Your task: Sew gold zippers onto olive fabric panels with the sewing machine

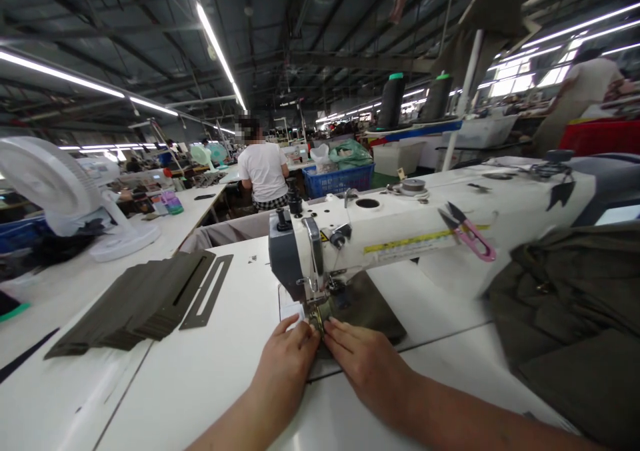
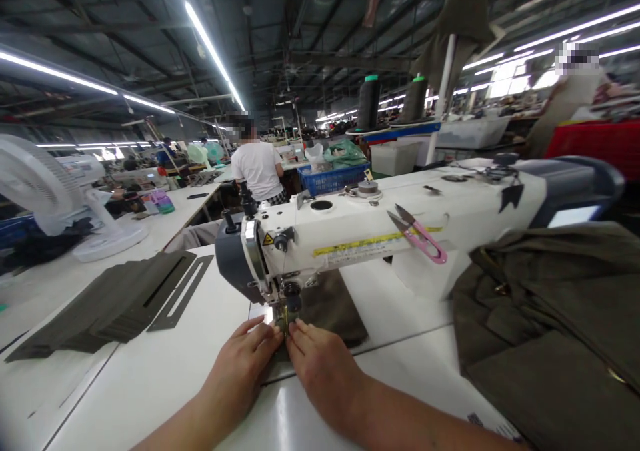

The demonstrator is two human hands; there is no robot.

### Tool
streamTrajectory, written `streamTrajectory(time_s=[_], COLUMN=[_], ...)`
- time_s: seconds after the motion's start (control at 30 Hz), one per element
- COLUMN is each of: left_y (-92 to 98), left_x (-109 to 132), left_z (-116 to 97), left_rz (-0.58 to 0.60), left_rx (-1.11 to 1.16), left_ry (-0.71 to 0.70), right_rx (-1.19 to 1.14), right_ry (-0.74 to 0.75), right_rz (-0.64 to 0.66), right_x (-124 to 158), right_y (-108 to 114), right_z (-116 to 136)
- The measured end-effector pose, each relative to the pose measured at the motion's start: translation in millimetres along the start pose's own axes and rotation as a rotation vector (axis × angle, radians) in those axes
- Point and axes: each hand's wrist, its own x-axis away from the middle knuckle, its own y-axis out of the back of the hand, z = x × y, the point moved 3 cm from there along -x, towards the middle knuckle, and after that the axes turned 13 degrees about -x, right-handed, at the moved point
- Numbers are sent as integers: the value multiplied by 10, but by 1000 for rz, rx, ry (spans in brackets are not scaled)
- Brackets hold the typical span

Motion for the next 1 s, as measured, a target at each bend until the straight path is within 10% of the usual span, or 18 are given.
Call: streamTrajectory(time_s=[1.0], left_y=[-179], left_x=[34], left_z=[160], left_rz=[61], left_rx=[124], left_ry=[190], right_rx=[-187], right_ry=[-297], right_rz=[181], right_x=[-216], right_y=[-84], right_z=[-243])
